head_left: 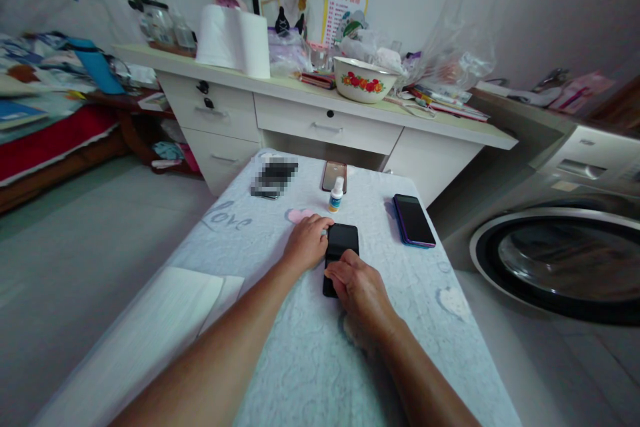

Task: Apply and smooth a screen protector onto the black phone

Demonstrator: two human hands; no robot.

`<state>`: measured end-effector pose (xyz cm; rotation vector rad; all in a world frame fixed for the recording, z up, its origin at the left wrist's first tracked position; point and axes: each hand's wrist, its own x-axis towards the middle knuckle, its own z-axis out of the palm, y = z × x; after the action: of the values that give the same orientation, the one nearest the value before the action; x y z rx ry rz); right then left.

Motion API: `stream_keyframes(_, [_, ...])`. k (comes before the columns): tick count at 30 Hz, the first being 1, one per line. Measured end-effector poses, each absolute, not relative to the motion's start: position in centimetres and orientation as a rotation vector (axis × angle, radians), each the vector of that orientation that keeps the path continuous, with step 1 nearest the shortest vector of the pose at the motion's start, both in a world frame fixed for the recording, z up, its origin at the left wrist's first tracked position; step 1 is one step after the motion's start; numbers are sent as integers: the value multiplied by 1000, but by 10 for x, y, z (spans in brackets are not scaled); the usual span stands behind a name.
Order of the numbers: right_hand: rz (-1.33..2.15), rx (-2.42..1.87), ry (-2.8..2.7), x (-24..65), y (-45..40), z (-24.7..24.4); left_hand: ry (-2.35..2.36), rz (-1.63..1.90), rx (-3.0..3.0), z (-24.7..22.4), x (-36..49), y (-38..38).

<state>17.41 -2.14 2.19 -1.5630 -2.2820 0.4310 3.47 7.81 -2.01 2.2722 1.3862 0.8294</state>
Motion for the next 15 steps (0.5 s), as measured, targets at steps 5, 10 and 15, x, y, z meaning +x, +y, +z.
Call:
stream_keyframes(5, [411,-1579,-2268,174,-22,22,1418,829,2277,-24,35,79])
stream_keyframes(10, [479,-1499,-2326,174,-30,25,1423,810,2288,-23,34,79])
stream_keyframes(15, [487,-1438,-2360,175,-34,21,1428,789,2297,-22,34,79])
